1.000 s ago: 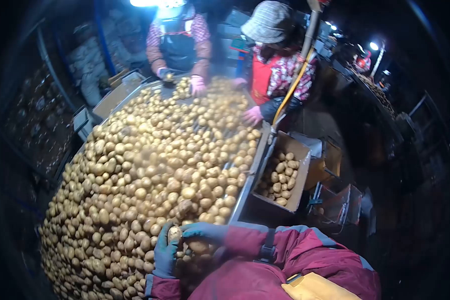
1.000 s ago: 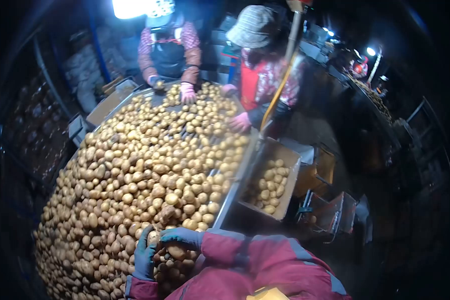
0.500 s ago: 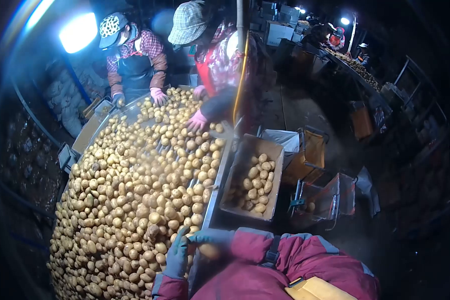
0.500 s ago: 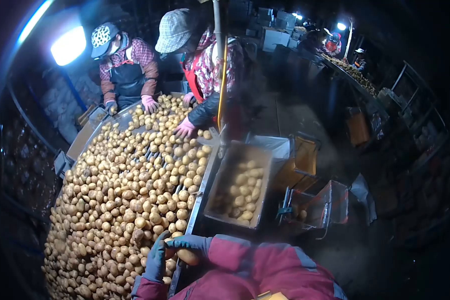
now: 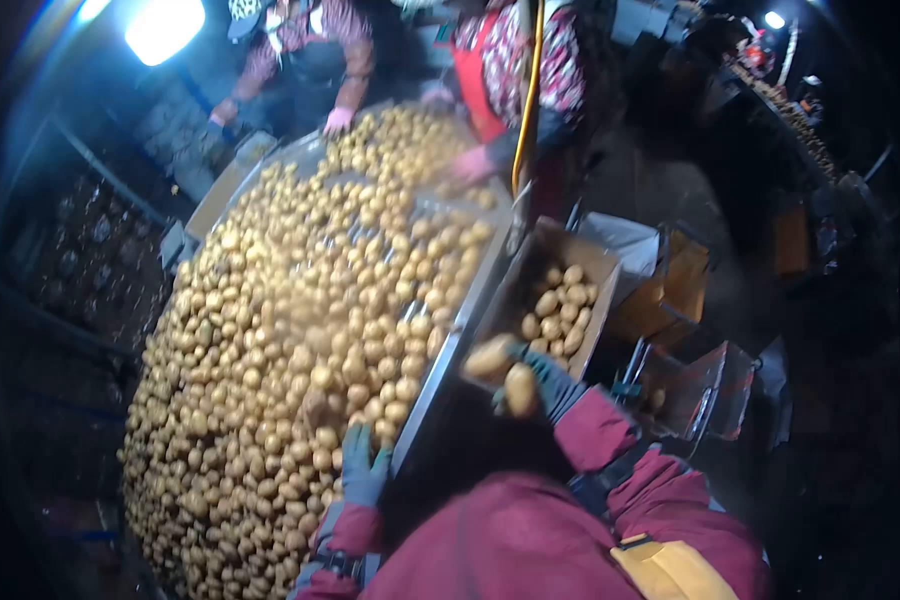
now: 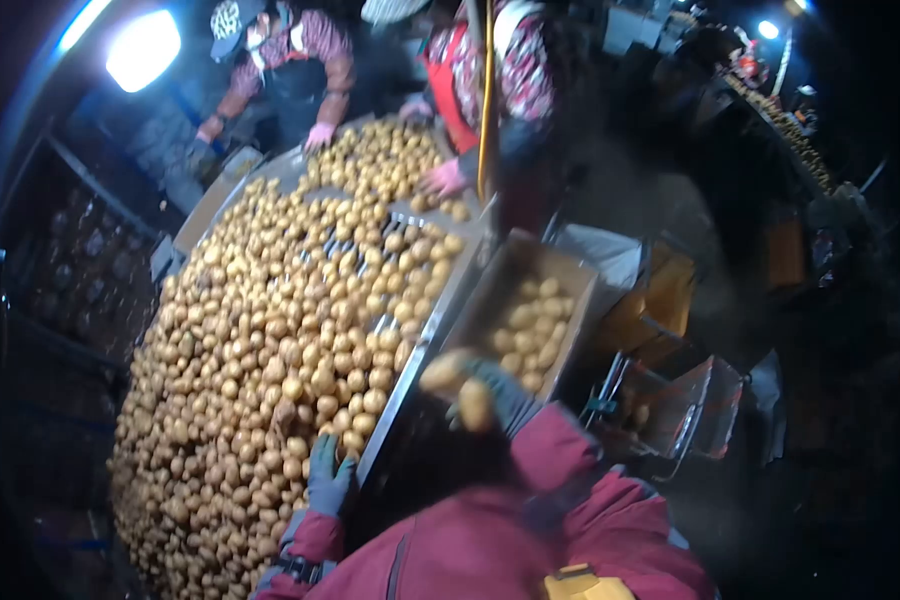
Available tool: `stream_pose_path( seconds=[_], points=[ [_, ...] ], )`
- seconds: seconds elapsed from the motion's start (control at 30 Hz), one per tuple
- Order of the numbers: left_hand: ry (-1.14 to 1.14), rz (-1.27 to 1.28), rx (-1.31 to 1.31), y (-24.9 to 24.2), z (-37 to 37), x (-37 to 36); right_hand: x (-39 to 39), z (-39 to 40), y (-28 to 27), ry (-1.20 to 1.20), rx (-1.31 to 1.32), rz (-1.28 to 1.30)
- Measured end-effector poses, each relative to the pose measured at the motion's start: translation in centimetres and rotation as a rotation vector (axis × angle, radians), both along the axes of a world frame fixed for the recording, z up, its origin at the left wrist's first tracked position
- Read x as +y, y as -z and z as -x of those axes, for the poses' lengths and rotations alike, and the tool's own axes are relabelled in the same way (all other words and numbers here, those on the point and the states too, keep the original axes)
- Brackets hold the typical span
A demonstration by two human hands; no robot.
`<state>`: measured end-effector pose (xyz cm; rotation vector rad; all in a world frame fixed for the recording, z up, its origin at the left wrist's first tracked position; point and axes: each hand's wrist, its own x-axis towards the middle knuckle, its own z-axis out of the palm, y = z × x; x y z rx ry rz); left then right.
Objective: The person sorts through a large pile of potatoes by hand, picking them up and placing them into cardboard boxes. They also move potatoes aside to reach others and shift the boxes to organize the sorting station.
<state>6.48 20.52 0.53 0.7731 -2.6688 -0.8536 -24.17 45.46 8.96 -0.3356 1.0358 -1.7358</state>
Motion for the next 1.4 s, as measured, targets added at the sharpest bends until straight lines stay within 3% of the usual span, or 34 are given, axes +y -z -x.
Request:
stream_pose_path(
  seconds=[0.07,0.13,0.17,0.4,0.6,0.7,0.8,0.87,0.9,1.07,1.13,1.33,1.4],
  points=[
    [0.052,0.213,-0.125,0.5,-0.5,0.7,2.0,1.6,2.7,0.128,0.142,-0.042],
    [0.068,0.304,-0.172,0.6,-0.1,1.0,4.5,3.3,5.0,0.266,-0.223,-0.187],
    [0.083,0.311,-0.169,0.8,0.1,1.0,5.7,4.0,5.3,0.322,-0.248,-0.17],
    [0.08,0.399,-0.171,1.2,0.6,1.8,10.1,4.4,-0.3,0.657,-0.212,-0.237],
    [0.068,0.347,-0.195,0.0,1.3,2.6,12.1,3.4,-3.9,0.686,-0.431,-0.229],
    [0.092,0.383,-0.203,0.3,1.3,2.3,16.6,3.0,1.3,0.778,-0.258,-0.378],
    [0.094,0.393,-0.213,0.7,1.0,2.1,23.6,4.6,11.2,0.829,-0.272,-0.353],
    [0.096,0.397,-0.211,0.6,1.2,2.2,25.5,4.5,7.9,0.924,-0.125,-0.405],
    [0.095,0.393,-0.209,0.3,1.4,2.4,26.3,4.2,6.5,0.99,-0.245,-0.431],
    [0.116,0.401,-0.218,0.9,0.8,2.0,35.5,4.2,7.9,1.008,-0.226,-0.598],
    [0.119,0.402,-0.232,1.1,0.8,1.8,36.6,3.8,7.5,1.017,-0.218,-0.586],
    [0.131,0.405,-0.222,1.9,0.3,1.3,37.2,3.9,7.0,1.035,-0.226,-0.911],
    [0.123,0.396,-0.233,1.8,0.3,1.2,37.8,4.3,7.8,0.963,-0.023,-0.896]
  ],
)
